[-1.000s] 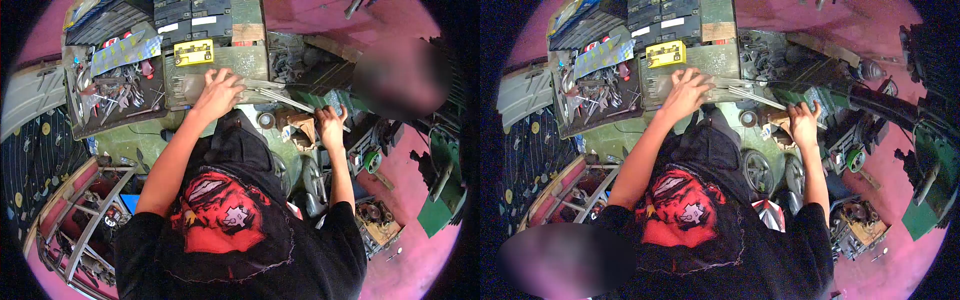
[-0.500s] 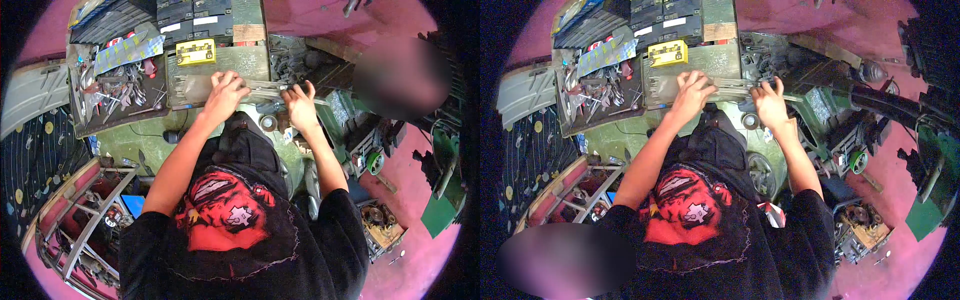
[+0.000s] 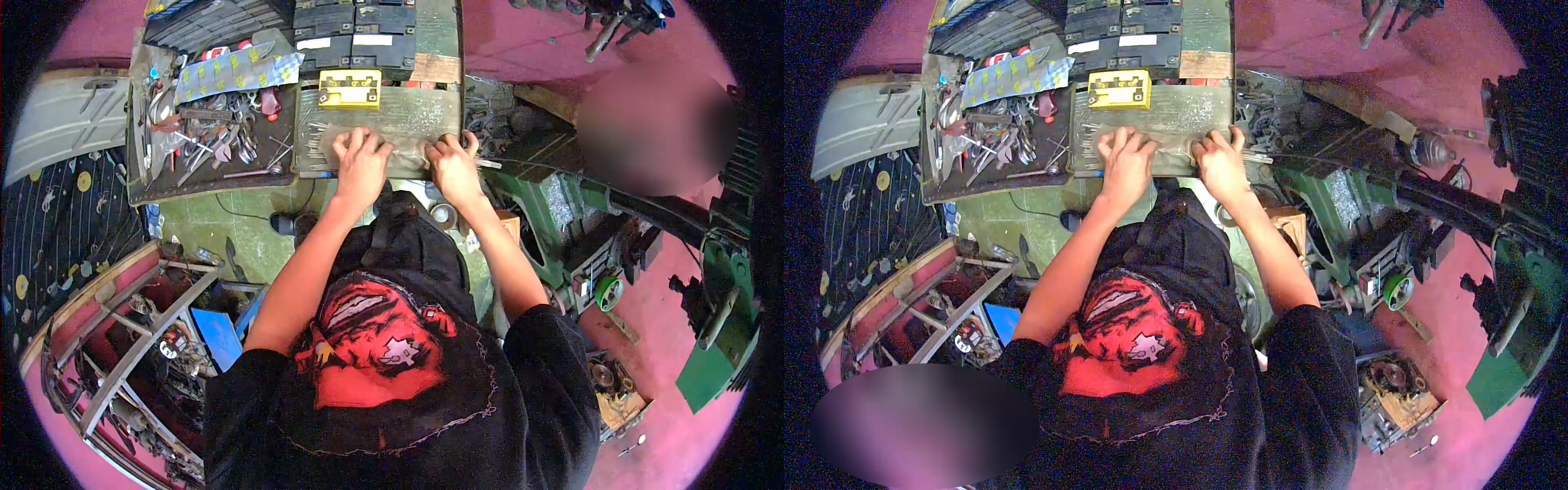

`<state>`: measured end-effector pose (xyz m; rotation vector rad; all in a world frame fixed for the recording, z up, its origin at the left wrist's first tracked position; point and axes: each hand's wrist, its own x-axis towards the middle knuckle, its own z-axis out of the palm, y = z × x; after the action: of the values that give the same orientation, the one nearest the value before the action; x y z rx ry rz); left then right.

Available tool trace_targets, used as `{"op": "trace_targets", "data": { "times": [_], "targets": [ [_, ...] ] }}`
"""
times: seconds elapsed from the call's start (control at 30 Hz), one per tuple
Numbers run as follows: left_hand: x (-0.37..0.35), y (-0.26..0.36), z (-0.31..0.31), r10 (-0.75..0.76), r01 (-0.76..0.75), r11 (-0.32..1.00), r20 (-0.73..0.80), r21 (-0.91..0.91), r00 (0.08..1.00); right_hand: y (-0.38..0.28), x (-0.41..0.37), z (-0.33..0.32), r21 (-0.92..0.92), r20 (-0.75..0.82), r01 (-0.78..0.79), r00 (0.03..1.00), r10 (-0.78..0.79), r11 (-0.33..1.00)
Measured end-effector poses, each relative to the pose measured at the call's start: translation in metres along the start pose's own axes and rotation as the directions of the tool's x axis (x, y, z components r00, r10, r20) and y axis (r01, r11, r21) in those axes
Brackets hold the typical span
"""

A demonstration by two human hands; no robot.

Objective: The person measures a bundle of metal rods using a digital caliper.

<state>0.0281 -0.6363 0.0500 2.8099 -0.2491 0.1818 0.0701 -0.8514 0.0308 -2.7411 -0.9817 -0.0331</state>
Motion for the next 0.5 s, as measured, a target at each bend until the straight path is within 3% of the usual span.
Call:
{"op": "trace_targets", "data": {
  "times": [0.2, 0.5],
  "targets": [
    [0.007, 0.007, 0.009, 0.075, -0.078, 0.996, -0.071, -0.045, 0.995, -0.013, 0.007, 0.014, 0.065, -0.07, -0.039, 0.997, 0.043, 0.997],
    [0.004, -0.001, 0.01, 0.07, -0.082, 0.985, -0.077, -0.154, 0.995, -0.033, 0.012, 0.029, 0.174, -0.127, -0.128, 0.98, 0.151, 0.976]
  ]
}}
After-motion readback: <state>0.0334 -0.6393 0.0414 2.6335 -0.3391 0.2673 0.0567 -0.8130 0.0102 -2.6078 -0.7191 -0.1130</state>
